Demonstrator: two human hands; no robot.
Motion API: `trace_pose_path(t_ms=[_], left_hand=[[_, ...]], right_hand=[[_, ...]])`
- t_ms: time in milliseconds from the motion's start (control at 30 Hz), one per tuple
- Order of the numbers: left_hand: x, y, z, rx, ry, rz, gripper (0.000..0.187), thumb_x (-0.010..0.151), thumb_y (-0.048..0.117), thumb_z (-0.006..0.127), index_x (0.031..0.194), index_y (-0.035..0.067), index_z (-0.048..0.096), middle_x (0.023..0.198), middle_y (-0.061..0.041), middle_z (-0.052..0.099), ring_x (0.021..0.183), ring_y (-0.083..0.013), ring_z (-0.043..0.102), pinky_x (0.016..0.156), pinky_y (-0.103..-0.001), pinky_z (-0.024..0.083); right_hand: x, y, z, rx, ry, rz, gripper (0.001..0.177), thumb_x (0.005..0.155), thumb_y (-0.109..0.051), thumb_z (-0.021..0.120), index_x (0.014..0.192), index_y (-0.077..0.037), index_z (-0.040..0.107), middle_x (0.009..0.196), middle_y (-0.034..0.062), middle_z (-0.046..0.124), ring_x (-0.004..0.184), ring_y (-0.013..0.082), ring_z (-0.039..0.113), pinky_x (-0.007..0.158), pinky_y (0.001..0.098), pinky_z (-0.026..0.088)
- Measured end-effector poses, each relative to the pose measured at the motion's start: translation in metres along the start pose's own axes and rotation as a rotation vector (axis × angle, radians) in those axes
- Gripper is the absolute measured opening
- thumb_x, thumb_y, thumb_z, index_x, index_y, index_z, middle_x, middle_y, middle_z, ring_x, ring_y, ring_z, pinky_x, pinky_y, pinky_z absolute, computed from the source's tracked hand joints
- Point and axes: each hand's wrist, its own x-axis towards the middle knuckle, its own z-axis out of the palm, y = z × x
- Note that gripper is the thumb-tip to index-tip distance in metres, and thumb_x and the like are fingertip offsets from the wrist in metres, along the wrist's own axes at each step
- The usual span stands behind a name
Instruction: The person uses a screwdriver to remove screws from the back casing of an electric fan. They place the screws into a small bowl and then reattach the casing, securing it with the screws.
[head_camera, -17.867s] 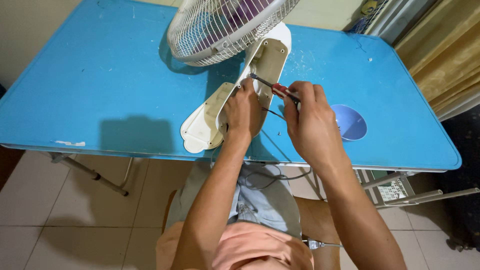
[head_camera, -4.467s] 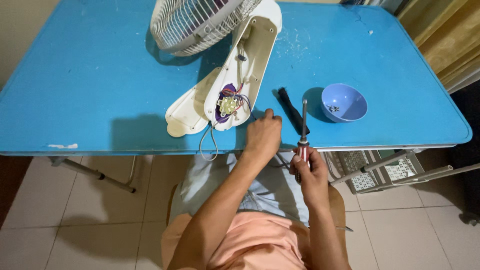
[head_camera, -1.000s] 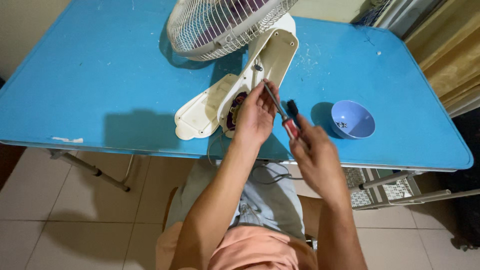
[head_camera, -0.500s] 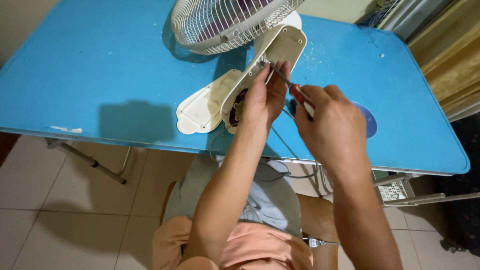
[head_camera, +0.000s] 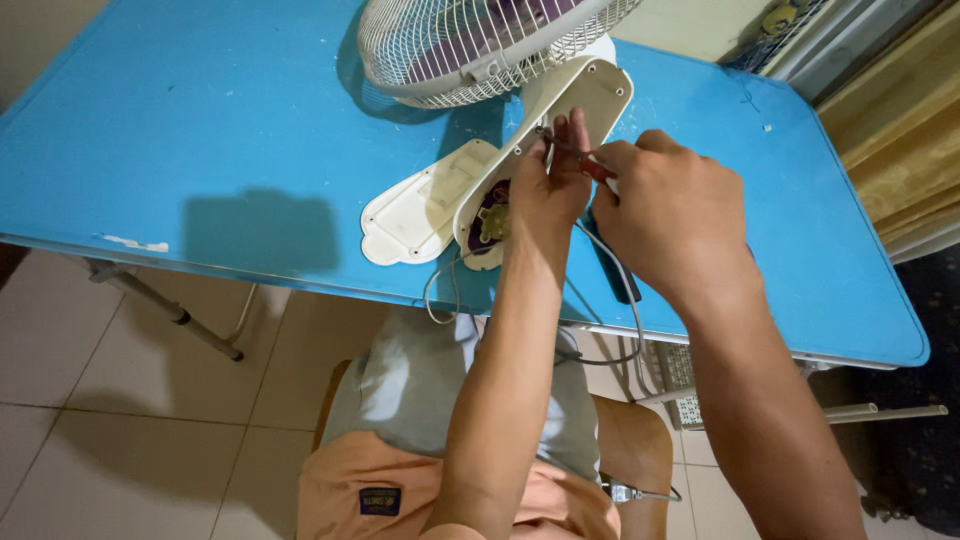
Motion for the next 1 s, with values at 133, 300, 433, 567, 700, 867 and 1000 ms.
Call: trace_pose_path(t_ms=[133, 300, 433, 567, 700, 867, 1000], left_hand=[[-0.006, 0.006, 0.001, -0.001, 0.006, -0.045, 0.029, 0.104, 0.015, 0.039, 0.122, -0.003, 0.054, 0.111, -0.02, 0.065, 0.107, -0.0407, 0.067, 0.096, -0.056, 0.054], [-0.008, 0.006, -0.002, 0.065, -0.018, -0.089, 0.025, 0.109, 0.016, 0.048, 0.124, -0.004, 0.052, 0.112, -0.018, 0.065, 0.11, -0.04, 0.067, 0.098, -0.053, 0.054], [-0.005, 0.007, -0.006, 0.141, -0.027, -0.048, 0.028, 0.11, 0.018, 0.048, 0.126, -0.005, 0.051, 0.119, -0.018, 0.061, 0.115, -0.0426, 0.064, 0.102, -0.053, 0.057], [0.003, 0.01, -0.009, 0.081, -0.031, -0.094, 0.028, 0.108, 0.019, 0.048, 0.124, -0.004, 0.052, 0.12, -0.019, 0.061, 0.115, -0.0432, 0.063, 0.099, -0.052, 0.053], [0.007, 0.011, -0.01, 0.103, -0.039, -0.062, 0.026, 0.108, 0.017, 0.047, 0.123, -0.005, 0.052, 0.119, -0.019, 0.062, 0.115, -0.0422, 0.064, 0.1, -0.052, 0.052], [-0.001, 0.013, -0.009, 0.157, -0.117, -0.032, 0.026, 0.11, 0.015, 0.043, 0.12, -0.008, 0.05, 0.121, -0.024, 0.06, 0.116, -0.0424, 0.063, 0.103, -0.052, 0.052], [-0.018, 0.01, -0.005, 0.336, -0.222, 0.006, 0.03, 0.107, 0.012, 0.04, 0.124, -0.01, 0.053, 0.12, -0.025, 0.063, 0.113, -0.0379, 0.065, 0.099, -0.048, 0.056]], right_hand=[[-0.002, -0.006, 0.006, -0.032, -0.011, 0.013, 0.019, 0.089, -0.023, 0.069, 0.102, -0.013, 0.077, 0.089, 0.0127, 0.07, 0.068, 0.0351, 0.069, 0.059, 0.0467, 0.055], [-0.01, -0.009, 0.007, -0.026, -0.005, 0.045, 0.023, 0.087, -0.021, 0.068, 0.106, -0.013, 0.076, 0.09, 0.0124, 0.07, 0.067, 0.0348, 0.069, 0.057, 0.0467, 0.055], [-0.011, -0.009, 0.009, -0.012, 0.0, 0.052, 0.024, 0.087, -0.021, 0.069, 0.109, -0.013, 0.076, 0.09, 0.0126, 0.07, 0.069, 0.0351, 0.069, 0.058, 0.047, 0.055], [-0.01, -0.006, 0.012, -0.008, -0.008, 0.055, 0.024, 0.088, -0.02, 0.069, 0.109, -0.013, 0.076, 0.091, 0.0127, 0.07, 0.071, 0.0347, 0.07, 0.06, 0.047, 0.055], [-0.007, -0.006, 0.013, 0.003, 0.005, 0.051, 0.028, 0.086, -0.021, 0.069, 0.112, -0.014, 0.077, 0.091, 0.0139, 0.071, 0.07, 0.0354, 0.069, 0.06, 0.047, 0.056], [-0.002, -0.006, 0.013, 0.028, -0.004, 0.056, 0.027, 0.087, -0.019, 0.068, 0.112, -0.014, 0.077, 0.09, 0.0142, 0.071, 0.07, 0.0355, 0.069, 0.06, 0.0472, 0.055], [0.002, -0.005, 0.013, 0.002, -0.014, 0.058, 0.02, 0.089, -0.018, 0.066, 0.105, -0.013, 0.077, 0.091, 0.0134, 0.071, 0.072, 0.035, 0.07, 0.063, 0.0474, 0.056]])
